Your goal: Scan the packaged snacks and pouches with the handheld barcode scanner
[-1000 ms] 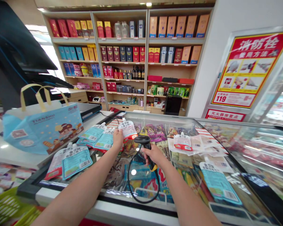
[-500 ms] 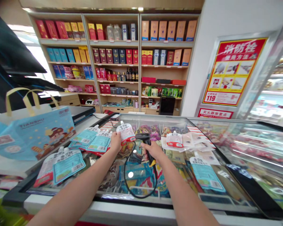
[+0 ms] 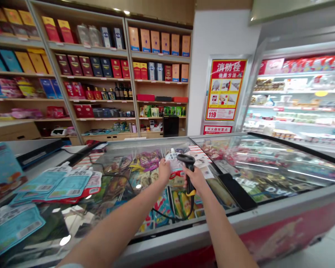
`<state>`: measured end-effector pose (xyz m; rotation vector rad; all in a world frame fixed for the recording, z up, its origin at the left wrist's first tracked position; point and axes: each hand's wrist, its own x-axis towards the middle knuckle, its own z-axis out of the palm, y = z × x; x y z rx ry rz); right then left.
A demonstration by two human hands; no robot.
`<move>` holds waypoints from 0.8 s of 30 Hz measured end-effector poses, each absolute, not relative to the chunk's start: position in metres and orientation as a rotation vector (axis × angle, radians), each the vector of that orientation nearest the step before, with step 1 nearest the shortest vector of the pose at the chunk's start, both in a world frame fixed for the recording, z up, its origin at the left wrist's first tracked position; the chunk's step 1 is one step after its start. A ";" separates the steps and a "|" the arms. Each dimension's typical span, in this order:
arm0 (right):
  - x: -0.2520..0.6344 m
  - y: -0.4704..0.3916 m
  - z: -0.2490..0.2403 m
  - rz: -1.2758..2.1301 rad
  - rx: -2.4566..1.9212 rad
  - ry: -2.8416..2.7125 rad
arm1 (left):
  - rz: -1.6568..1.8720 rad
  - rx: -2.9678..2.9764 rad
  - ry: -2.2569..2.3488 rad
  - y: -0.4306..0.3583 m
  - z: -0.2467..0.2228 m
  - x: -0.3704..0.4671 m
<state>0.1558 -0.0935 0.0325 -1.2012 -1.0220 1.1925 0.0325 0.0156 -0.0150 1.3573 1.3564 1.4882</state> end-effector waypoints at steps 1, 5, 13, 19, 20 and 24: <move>0.162 -0.095 0.032 1.180 -1.200 -1.004 | 1.463 1.400 1.396 0.013 -0.013 0.044; 0.178 -0.100 0.032 1.151 -1.194 -0.944 | 1.371 1.533 1.465 0.004 -0.005 0.075; 0.174 -0.104 0.034 1.146 -1.177 -0.937 | 1.458 1.631 1.386 -0.002 -0.014 0.079; 0.154 -0.097 0.029 1.174 -1.154 -0.954 | 1.654 1.573 1.354 0.009 -0.010 0.032; 0.148 -0.095 0.029 1.191 -1.153 -0.964 | 1.674 1.578 1.378 0.011 -0.008 0.018; 0.116 -0.085 0.025 1.267 -1.157 -1.020 | 1.739 1.591 1.548 0.017 0.000 -0.057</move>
